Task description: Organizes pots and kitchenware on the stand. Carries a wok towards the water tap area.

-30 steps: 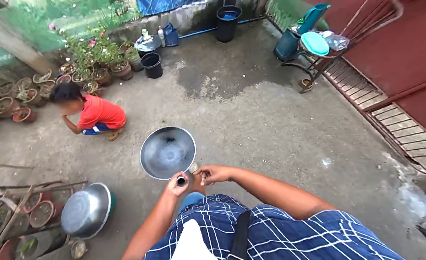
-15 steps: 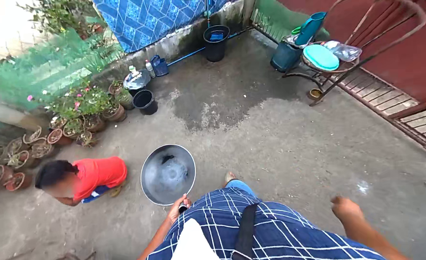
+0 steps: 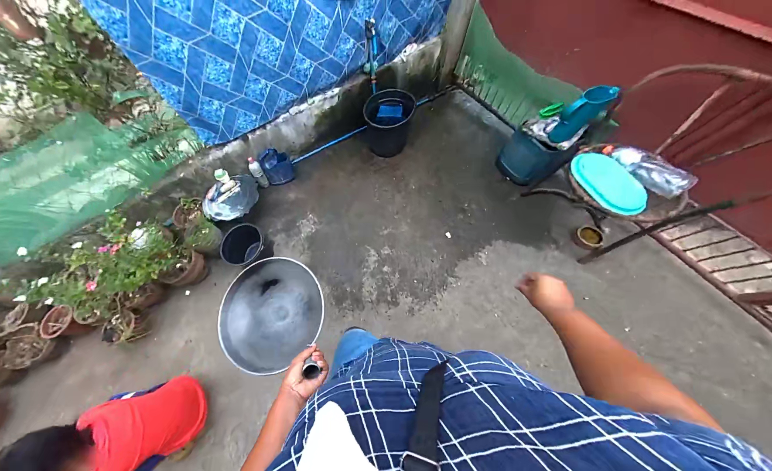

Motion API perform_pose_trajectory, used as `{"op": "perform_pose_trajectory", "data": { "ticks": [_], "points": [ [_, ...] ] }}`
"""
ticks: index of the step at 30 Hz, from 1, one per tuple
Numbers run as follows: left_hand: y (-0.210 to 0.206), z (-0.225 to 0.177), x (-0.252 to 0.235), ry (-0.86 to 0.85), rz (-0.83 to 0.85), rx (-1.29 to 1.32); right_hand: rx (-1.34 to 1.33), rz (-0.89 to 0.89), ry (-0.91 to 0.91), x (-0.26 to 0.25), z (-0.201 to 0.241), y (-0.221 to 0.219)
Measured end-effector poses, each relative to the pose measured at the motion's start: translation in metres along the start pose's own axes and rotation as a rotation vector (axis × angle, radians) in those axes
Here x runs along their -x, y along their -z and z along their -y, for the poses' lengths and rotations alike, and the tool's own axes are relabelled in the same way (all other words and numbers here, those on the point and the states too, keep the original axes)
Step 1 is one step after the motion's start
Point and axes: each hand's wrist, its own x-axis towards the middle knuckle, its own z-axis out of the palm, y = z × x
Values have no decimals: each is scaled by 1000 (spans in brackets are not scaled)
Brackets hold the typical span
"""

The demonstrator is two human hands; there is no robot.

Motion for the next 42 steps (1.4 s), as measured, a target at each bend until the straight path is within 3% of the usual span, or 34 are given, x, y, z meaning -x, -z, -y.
{"op": "perform_pose_trajectory", "data": {
  "ticks": [3, 5, 8, 11, 13, 16, 18, 22, 26, 29, 31, 33, 35, 37, 39, 42],
  "points": [
    [-48, -48, -34, -100, -197, 16, -96, -65, 160, -96, 95, 31],
    [-55, -89, -83, -124, -280, -42, -129, -55, 291, -154, 151, 49],
    [-6, -172, -213, -112, -171, -173, -188, -12, 390, -223, 209, 67],
    [-32, -229, -287, -139, -164, -349, -272, 87, 283, -273, 243, 86],
    [-91, -259, -302, -119, -86, -357, -346, 52, 215, -309, 256, 108],
    [-272, -289, -254, -88, -236, -252, -454, -104, 154, -365, 273, 141],
    [-361, -307, -249, -86, -256, -197, -518, -177, 129, -404, 285, 165],
    [-466, -343, -305, -78, -181, -64, -580, -237, 148, -514, 318, 221],
    [-563, -360, -362, -42, -199, 9, -510, -276, 129, -646, 380, 285],
    [-619, -375, -407, -18, -237, 55, -370, -196, 218, -732, 449, 331],
    [-650, -384, -433, 4, -225, 103, -422, -119, 282, -784, 499, 353],
    [-680, -394, -455, 31, -228, 137, -734, 17, 338, -838, 546, 363],
    [-703, -403, -480, 53, -223, 102, -1215, 335, 359, -888, 584, 369],
    [-719, -418, -508, 56, -230, 27, -1455, 564, 348, -930, 614, 372],
    [-737, -439, -533, 49, -265, -23, -1468, 586, 296, -970, 636, 374],
    [-770, -460, -550, 75, -321, -32, -1262, 369, 114, -1029, 661, 369]
  ]
}}
